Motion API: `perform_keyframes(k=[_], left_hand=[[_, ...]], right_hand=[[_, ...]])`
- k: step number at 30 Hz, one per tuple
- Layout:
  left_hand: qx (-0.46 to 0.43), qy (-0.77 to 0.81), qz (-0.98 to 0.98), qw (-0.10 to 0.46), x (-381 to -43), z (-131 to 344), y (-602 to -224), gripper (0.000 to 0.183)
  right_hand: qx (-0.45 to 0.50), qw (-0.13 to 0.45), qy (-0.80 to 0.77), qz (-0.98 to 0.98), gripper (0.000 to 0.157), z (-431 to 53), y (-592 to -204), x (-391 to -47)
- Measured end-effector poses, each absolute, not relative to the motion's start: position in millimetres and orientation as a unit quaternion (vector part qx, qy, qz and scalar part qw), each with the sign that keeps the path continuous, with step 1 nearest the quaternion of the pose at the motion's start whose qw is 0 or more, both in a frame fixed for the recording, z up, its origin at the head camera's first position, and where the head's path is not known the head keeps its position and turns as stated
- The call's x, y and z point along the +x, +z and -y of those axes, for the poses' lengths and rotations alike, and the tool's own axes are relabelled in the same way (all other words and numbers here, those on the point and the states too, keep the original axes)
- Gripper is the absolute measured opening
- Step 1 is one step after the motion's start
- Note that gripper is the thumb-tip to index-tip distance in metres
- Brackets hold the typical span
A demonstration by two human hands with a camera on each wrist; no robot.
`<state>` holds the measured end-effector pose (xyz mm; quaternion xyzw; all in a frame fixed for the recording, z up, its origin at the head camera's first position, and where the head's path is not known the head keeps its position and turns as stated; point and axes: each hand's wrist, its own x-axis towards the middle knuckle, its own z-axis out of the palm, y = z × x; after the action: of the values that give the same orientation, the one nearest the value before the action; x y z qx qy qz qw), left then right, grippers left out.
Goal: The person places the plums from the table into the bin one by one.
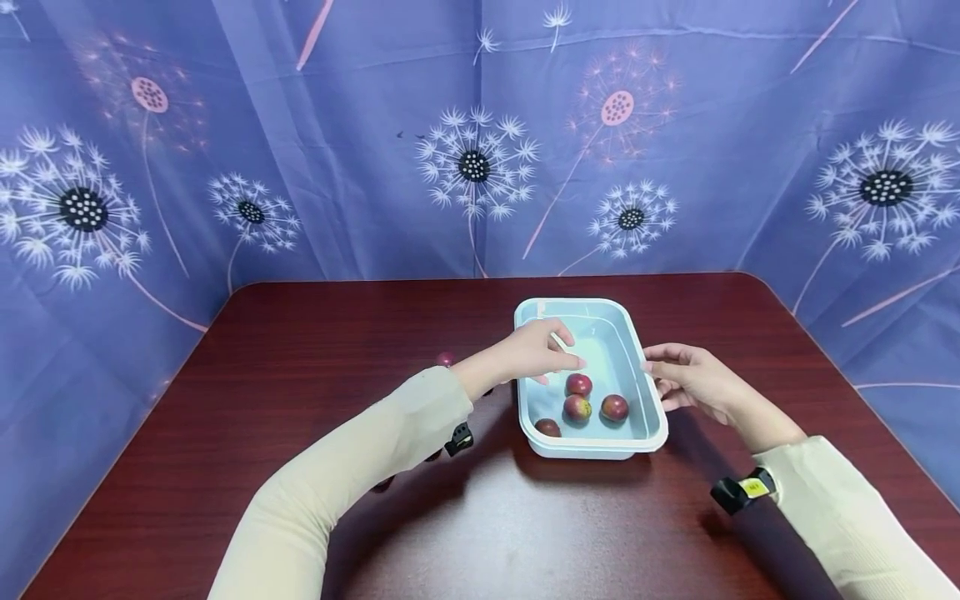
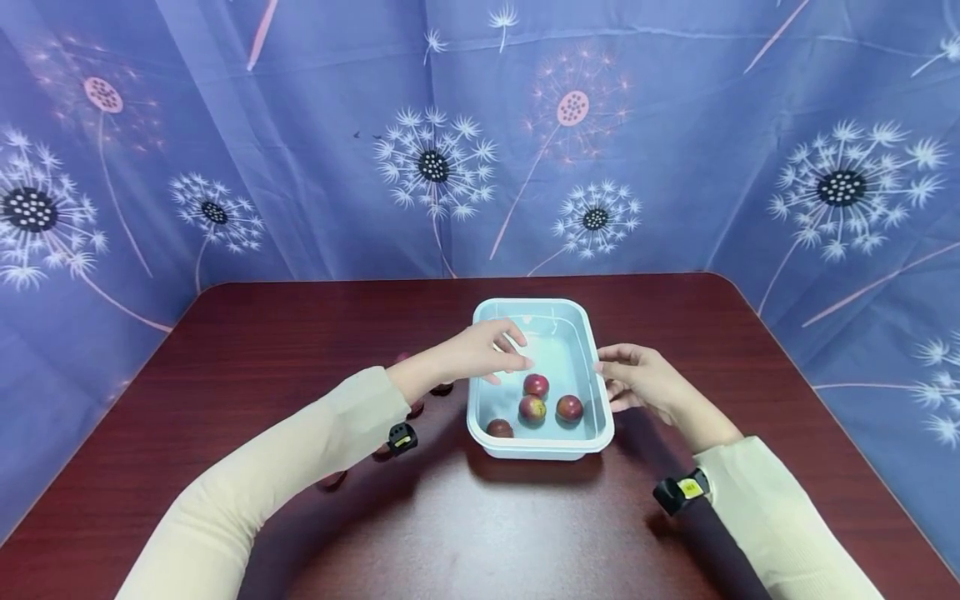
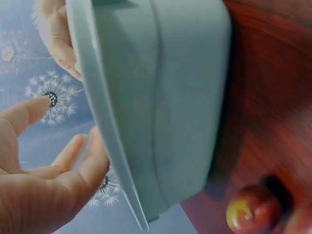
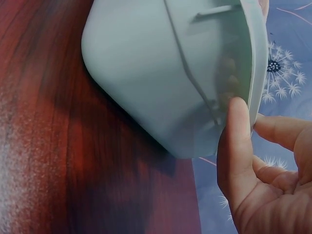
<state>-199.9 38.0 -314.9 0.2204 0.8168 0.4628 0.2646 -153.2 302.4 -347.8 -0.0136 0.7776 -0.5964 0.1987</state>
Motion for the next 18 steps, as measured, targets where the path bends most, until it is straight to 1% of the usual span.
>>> perform_keyframes(k=[4,11,18], left_hand=[[0.235,0.47,-0.819,0.229,-200.4,-31.1,-315.7,0.04],[0.252,0.465,-0.827,0.191,-199.2,-18.3,-310.8,0.033],[0.283,0.413,-0.857,0.119,-194.4,-6.0,-308.3,0.029]], right_hand=[[-0.017,0.196,-0.595,-0.779,0.054,-302.6,-347.9,-153.5],[-0.017,0.202,-0.594,-0.778,0.056,-302.0,-346.6,-152.2],[-0.023,0.203,-0.597,-0.776,0.054,-302.0,-346.9,-152.4]])
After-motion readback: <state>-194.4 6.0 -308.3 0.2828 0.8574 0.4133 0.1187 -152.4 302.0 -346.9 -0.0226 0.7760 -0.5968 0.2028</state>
